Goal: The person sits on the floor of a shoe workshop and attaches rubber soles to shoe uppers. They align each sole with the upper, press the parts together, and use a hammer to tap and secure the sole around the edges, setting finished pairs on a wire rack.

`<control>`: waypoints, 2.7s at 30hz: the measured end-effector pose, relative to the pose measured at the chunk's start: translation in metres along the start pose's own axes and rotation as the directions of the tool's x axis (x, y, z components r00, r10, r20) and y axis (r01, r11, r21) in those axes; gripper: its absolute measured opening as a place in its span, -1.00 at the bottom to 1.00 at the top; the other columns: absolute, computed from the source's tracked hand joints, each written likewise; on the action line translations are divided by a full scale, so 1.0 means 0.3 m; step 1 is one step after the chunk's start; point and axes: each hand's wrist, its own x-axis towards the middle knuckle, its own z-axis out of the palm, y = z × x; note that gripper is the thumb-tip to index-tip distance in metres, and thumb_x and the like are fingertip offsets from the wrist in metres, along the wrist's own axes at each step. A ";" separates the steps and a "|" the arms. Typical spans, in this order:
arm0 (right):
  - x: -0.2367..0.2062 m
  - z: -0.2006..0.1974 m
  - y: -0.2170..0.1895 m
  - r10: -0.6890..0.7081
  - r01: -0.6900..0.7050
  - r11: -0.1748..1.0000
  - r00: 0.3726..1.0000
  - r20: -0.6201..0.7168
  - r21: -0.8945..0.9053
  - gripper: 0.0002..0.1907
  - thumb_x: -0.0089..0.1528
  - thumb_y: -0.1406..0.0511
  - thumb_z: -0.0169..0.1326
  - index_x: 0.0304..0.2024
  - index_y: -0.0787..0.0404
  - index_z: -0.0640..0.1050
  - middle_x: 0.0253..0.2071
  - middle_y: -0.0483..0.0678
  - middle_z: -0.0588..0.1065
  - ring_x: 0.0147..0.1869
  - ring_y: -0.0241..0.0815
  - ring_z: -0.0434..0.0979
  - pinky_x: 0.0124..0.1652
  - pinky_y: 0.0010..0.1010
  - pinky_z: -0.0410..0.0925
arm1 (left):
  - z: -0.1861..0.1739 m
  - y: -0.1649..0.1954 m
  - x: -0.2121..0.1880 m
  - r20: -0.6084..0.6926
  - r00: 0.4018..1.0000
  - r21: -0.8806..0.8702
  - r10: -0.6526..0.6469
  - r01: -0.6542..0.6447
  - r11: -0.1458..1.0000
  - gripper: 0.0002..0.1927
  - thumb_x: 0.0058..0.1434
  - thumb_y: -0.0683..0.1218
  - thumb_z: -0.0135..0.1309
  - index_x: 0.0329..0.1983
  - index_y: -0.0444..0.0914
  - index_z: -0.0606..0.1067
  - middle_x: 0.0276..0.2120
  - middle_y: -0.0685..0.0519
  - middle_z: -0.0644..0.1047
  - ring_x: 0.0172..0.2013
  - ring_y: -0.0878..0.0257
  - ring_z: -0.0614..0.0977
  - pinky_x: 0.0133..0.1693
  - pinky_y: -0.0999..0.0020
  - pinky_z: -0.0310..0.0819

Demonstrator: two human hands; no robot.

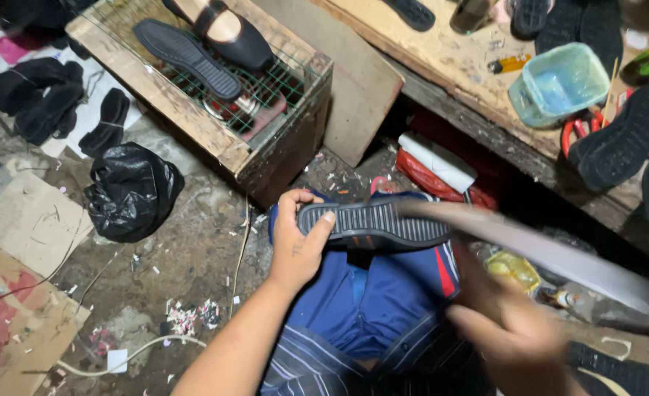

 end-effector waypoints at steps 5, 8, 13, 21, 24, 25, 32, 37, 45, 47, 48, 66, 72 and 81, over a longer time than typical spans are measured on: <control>0.046 0.054 0.048 0.009 -0.001 0.987 0.999 -0.048 0.160 -0.63 0.24 0.10 0.17 -0.29 0.32 0.52 -0.44 0.01 0.42 -0.34 -0.18 0.38 -0.34 -0.28 0.35 | -0.011 -0.002 -0.007 0.020 0.997 0.059 0.076 -0.077 0.995 -0.63 0.25 -0.17 0.15 0.06 -0.31 0.33 -0.10 -0.01 0.50 -0.04 0.24 0.53 0.08 0.32 0.40; 0.048 0.040 0.055 0.074 -0.072 0.997 0.992 0.105 -0.022 -0.65 0.19 0.09 0.13 -0.21 0.25 0.53 -0.47 -0.09 0.51 -0.36 -0.25 0.50 -0.29 -0.38 0.39 | -0.014 -0.004 0.010 0.068 0.998 -0.041 -0.001 0.004 0.999 -0.64 0.23 -0.17 0.14 0.06 -0.31 0.35 -0.11 0.00 0.48 -0.08 0.27 0.51 0.03 0.34 0.41; 0.016 0.007 -0.005 0.074 -0.067 0.994 0.994 0.080 -0.089 -0.57 0.21 0.06 0.18 -0.03 0.21 0.58 -0.34 0.03 0.50 -0.28 -0.01 0.48 -0.30 -0.17 0.41 | -0.019 -0.011 0.000 0.056 0.998 -0.005 -0.010 0.010 1.000 -0.65 0.23 -0.17 0.15 0.04 -0.31 0.36 -0.13 0.00 0.50 -0.11 0.27 0.53 -0.01 0.34 0.45; 0.069 0.032 -0.128 0.073 -0.044 0.982 0.985 0.155 -0.183 -0.60 0.16 0.05 0.16 -0.17 0.21 0.51 -0.36 0.08 0.55 -0.24 0.15 0.57 -0.21 -0.10 0.43 | 0.019 -0.022 0.006 -0.034 0.999 -0.077 -0.015 0.012 0.997 -0.58 0.22 -0.17 0.11 0.08 -0.32 0.26 -0.16 -0.03 0.51 -0.15 0.26 0.54 -0.05 0.34 0.47; 0.005 -0.017 -0.151 -0.227 0.263 0.914 0.963 -0.148 0.309 -0.62 0.19 0.05 0.18 -0.17 0.21 0.52 -0.36 0.06 0.56 -0.23 0.11 0.58 -0.19 -0.13 0.44 | 0.016 -0.031 -0.005 -0.034 0.999 -0.060 -0.019 0.017 0.998 -0.59 0.24 -0.18 0.10 0.09 -0.33 0.26 -0.15 -0.04 0.51 -0.14 0.26 0.55 -0.04 0.33 0.47; 0.010 -0.008 -0.147 -0.255 0.291 0.897 0.956 -0.147 0.332 -0.62 0.20 0.05 0.19 -0.17 0.21 0.52 -0.36 0.05 0.56 -0.22 0.10 0.58 -0.18 -0.14 0.44 | 0.019 -0.036 -0.008 -0.040 0.999 -0.045 -0.020 0.018 0.999 -0.60 0.24 -0.18 0.10 0.09 -0.33 0.26 -0.15 -0.04 0.51 -0.14 0.26 0.55 -0.04 0.33 0.47; 0.037 0.072 0.049 0.284 -0.191 0.909 0.935 0.214 -0.371 -0.64 0.24 0.08 0.27 -0.19 0.23 0.56 -0.39 0.00 0.57 -0.24 -0.04 0.64 -0.13 -0.24 0.48 | 0.016 -0.025 -0.006 -0.021 1.000 0.022 0.009 -0.008 1.000 -0.72 0.31 -0.13 0.11 0.06 -0.28 0.45 -0.14 -0.03 0.52 -0.13 0.21 0.55 -0.01 0.32 0.47; -0.016 0.004 0.100 -0.407 0.416 0.908 0.903 -0.135 0.047 -0.54 0.11 0.37 0.24 0.06 0.29 0.49 -0.05 0.02 0.57 0.02 -0.18 0.59 0.02 -0.36 0.42 | -0.073 0.004 -0.007 0.216 0.963 0.183 0.164 -0.205 0.962 -0.39 0.03 -0.03 0.37 0.10 -0.29 0.42 0.01 -0.08 0.48 0.11 0.08 0.50 0.18 0.24 0.32; 0.041 0.023 -0.213 -0.535 0.651 0.601 0.758 -0.372 0.463 -0.56 0.14 0.31 0.19 0.06 0.29 0.50 -0.06 0.06 0.57 0.00 -0.09 0.58 0.02 -0.33 0.38 | -0.109 0.000 -0.010 0.263 0.963 0.073 0.060 -0.081 0.994 -0.31 0.00 -0.05 0.44 0.18 -0.27 0.42 0.10 -0.04 0.50 0.17 0.13 0.52 0.25 0.28 0.33; 0.097 0.119 -0.256 -0.325 0.338 0.937 0.936 0.133 -0.085 -0.55 0.15 0.28 0.17 0.07 0.30 0.50 -0.07 0.07 0.58 -0.01 -0.05 0.58 0.01 -0.32 0.37 | -0.112 0.000 -0.008 0.269 0.960 0.046 0.078 -0.093 0.995 -0.31 0.02 -0.06 0.44 0.19 -0.28 0.41 0.10 -0.03 0.50 0.18 0.14 0.52 0.26 0.28 0.32; 0.088 0.111 -0.268 -0.183 0.227 0.960 0.953 0.242 -0.167 -0.55 0.15 0.27 0.16 0.07 0.31 0.50 -0.08 0.07 0.58 -0.01 -0.03 0.58 0.00 -0.31 0.37 | -0.114 -0.001 -0.006 0.274 0.958 0.065 0.081 -0.103 0.993 -0.31 0.00 -0.06 0.44 0.18 -0.27 0.42 0.09 -0.03 0.50 0.16 0.15 0.53 0.24 0.29 0.33; -0.058 -0.047 0.121 0.254 -0.223 0.943 0.962 -0.102 0.247 -0.74 0.21 0.25 0.12 -0.13 0.29 0.51 -0.42 0.09 0.55 -0.34 -0.05 0.56 -0.27 -0.21 0.42 | 0.052 0.220 0.078 0.590 0.807 0.753 -0.013 -0.545 0.368 -0.41 -0.17 -0.01 0.36 -0.07 -0.29 0.44 -0.23 -0.06 0.54 -0.14 -0.02 0.57 -0.12 0.03 0.38; 0.015 -0.015 0.010 -0.650 0.630 0.755 0.687 -0.325 -0.181 -0.85 0.32 0.17 0.06 -0.14 0.07 0.47 -0.29 -0.07 0.52 -0.14 -0.17 0.59 0.05 -0.27 0.48 | 0.167 0.141 0.082 0.618 0.785 0.776 0.053 -0.619 0.120 -0.81 0.17 -0.10 0.02 -0.14 -0.20 0.44 -0.26 0.01 0.55 -0.20 0.12 0.59 -0.21 0.19 0.41; -0.075 -0.156 -0.028 0.114 0.026 0.896 0.951 -0.287 0.443 -0.62 0.33 0.11 0.00 -0.15 0.35 0.52 -0.47 -0.02 0.49 -0.48 -0.27 0.42 -0.46 -0.41 0.27 | 0.151 0.145 0.086 0.672 0.740 0.736 0.039 -0.672 0.083 -0.82 0.18 -0.09 0.00 -0.15 -0.18 0.43 -0.28 0.03 0.55 -0.23 0.13 0.59 -0.23 0.19 0.41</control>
